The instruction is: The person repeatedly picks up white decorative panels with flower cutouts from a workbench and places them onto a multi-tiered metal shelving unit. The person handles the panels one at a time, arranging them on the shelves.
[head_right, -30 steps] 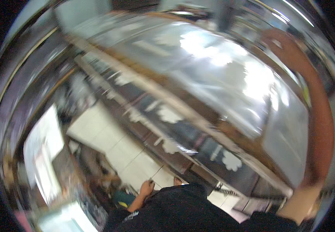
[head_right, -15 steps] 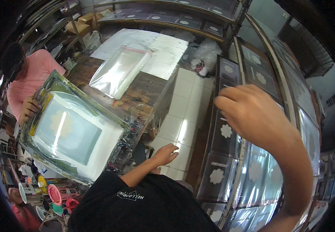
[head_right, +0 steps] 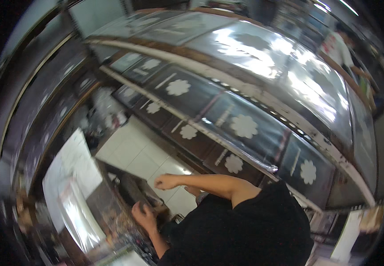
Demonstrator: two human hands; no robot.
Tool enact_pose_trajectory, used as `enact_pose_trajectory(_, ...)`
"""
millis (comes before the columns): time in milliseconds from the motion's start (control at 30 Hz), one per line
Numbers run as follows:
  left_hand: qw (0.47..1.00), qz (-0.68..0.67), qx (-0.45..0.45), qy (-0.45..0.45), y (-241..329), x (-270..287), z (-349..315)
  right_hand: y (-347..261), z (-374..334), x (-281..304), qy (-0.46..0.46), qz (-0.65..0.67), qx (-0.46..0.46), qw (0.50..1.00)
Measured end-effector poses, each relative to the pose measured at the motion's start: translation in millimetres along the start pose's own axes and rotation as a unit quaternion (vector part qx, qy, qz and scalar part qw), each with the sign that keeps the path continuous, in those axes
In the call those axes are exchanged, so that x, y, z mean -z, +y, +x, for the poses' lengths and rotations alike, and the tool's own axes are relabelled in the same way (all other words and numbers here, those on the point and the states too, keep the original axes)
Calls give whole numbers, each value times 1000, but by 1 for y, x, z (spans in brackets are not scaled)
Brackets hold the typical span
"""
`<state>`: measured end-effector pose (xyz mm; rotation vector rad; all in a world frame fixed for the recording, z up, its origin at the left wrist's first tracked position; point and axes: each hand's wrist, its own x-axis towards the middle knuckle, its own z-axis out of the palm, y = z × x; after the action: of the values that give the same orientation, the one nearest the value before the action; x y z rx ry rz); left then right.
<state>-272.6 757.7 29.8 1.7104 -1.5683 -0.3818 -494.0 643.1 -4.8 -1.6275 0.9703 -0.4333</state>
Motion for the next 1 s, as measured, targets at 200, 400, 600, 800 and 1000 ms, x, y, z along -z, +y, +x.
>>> enact_pose_trajectory(200,977,205,57,19,-33,2,72,11,-57,95,175,8,2,984)
enact_pose_trajectory(400,898,422,127,4,-68,-17,110,-25,-88,213,390,-4,60,919)
enact_pose_trajectory(600,880,463,94,48,-58,-31,110,30,-185,305,633,-215,-224,709)
enact_pose_trajectory(800,888,448,78,68,-58,-35,115,100,-250,323,548,-313,-395,667)
enact_pose_trajectory(1000,893,441,68,63,-55,-34,114,78,-228,314,458,-250,-530,668)
